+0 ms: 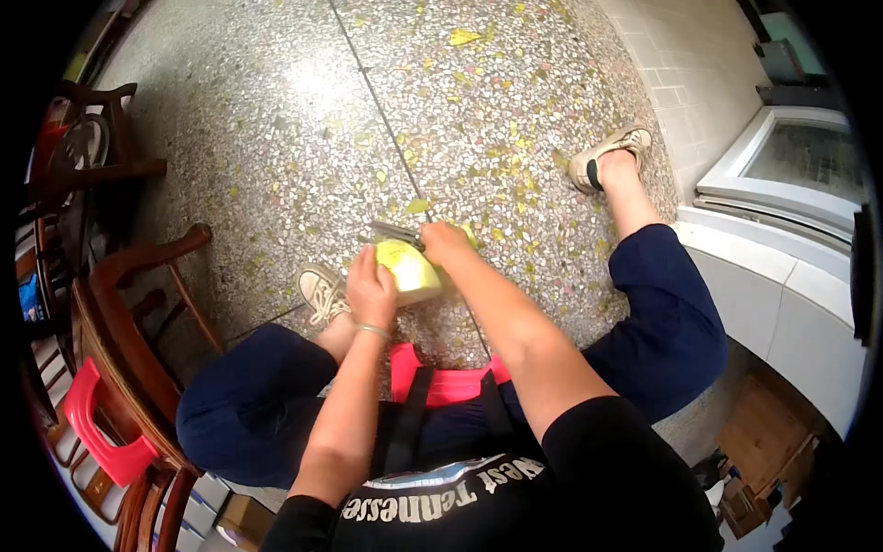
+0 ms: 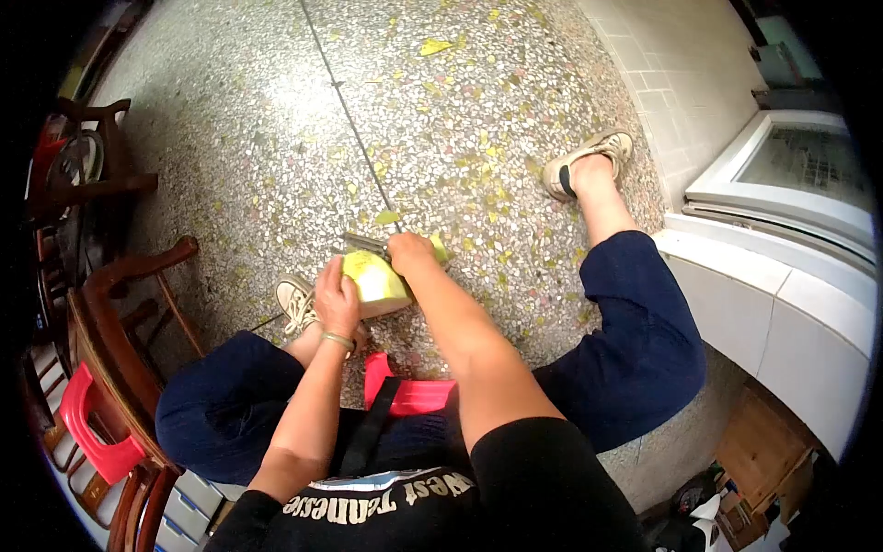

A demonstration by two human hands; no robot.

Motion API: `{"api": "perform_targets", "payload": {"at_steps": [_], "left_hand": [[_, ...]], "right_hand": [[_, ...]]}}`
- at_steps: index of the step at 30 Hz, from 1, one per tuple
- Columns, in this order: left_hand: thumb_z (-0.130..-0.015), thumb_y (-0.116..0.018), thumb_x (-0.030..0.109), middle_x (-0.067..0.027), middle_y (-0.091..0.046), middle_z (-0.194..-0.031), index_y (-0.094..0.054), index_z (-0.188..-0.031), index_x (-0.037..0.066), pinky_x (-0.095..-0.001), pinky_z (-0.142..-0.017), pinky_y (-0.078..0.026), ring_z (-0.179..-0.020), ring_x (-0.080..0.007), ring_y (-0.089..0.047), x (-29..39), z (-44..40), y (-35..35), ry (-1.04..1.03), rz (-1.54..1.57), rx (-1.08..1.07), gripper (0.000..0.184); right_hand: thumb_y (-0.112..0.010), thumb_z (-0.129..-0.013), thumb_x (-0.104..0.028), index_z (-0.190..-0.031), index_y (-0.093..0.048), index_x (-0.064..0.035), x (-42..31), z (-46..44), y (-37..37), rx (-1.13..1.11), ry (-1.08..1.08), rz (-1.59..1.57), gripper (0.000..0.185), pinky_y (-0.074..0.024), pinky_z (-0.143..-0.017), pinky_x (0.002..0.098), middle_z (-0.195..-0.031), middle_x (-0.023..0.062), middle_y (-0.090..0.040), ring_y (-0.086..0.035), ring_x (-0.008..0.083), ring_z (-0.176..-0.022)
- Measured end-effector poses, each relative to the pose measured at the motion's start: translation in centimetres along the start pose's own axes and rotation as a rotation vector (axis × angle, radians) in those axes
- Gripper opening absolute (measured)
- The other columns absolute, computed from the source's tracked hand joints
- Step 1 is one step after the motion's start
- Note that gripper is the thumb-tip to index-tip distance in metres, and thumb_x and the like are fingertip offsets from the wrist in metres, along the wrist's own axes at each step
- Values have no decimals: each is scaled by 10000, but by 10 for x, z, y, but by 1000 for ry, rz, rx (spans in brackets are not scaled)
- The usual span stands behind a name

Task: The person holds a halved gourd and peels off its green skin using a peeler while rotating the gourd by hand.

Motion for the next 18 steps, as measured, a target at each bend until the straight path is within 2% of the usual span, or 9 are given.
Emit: {"api": "perform_targets", "payload": {"at_steps": [4,5,7,9,10,12,14,15,18], "left_hand": [[-798,-480,145,-230,-553,-1082,-540,-1082,-34,-426,-915,-391,-1025,-384,-509,3,-3,3,36,57,43,341],[-801,-484,154,-232,-539,-1084,-536,-1098,-12,-424,-905,-395,-1028,-385,-503,-1,-1,3,100,99,-1,344],[-805,-488,163,-235,-524,-1087,-532,-1114,9,-422,-895,-399,-1031,-387,-497,-8,1,3,159,142,-46,348],[-817,-486,195,-234,-488,-1117,-511,-1166,66,-432,-884,-396,-1061,-391,-470,7,0,13,-100,-2,32,372],[-817,-486,195,-234,-488,-1117,-511,-1166,66,-432,-884,-396,-1061,-391,-470,9,6,15,-97,-3,41,372],[-832,-475,221,-236,-455,-1183,-492,-1203,119,-441,-905,-380,-1097,-399,-440,-8,21,9,212,-147,-40,385],[-843,-456,234,-240,-461,-1197,-478,-1223,83,-453,-935,-352,-1101,-397,-438,-21,26,-5,208,-78,23,410],[-862,-432,238,-249,-466,-1188,-466,-1221,35,-453,-948,-331,-1100,-399,-432,-21,23,-5,181,-25,41,414],[-879,-404,232,-233,-504,-1153,-460,-1207,-48,-445,-954,-316,-1090,-373,-447,-19,16,-7,161,-8,50,435]], "right_hand": [[-529,-799,-124,-953,-613,-65,38,38,13,97,-121,-218,185,-476,-794,429,-1004,164,-623,-594,331,-949],[-535,-734,-90,-933,-610,-99,42,51,19,227,-78,-302,213,-482,-727,442,-892,197,-626,-607,363,-837],[-530,-736,-88,-923,-608,-97,51,68,16,229,-62,-293,203,-483,-728,440,-881,192,-627,-608,359,-837],[-525,-739,-87,-913,-607,-95,48,79,11,226,-35,-279,193,-484,-729,437,-870,187,-629,-608,356,-837],[-523,-739,-84,-907,-604,-95,45,84,9,248,-24,-261,187,-483,-728,441,-862,188,-628,-609,355,-828],[-520,-740,-82,-901,-601,-95,35,89,10,277,-3,-242,181,-483,-727,445,-854,188,-628,-610,354,-820],[-521,-726,-79,-854,-593,-119,14,91,5,256,77,-125,152,-485,-705,454,-839,158,-633,-613,352,-820],[-504,-743,-79,-841,-592,-105,0,96,9,367,190,-94,134,-492,-675,449,-816,167,-637,-623,358,-779],[-481,-770,-75,-853,-586,-71,-6,92,2,373,141,-49,134,-497,-656,441,-801,189,-637,-628,362,-756]]}}
Point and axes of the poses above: each hand's wrist, its own z-axis away from the middle knuckle, its own y-axis out of the back of the hand, x = y × z, the point moved 8 cm from there along -z, towards the middle knuckle
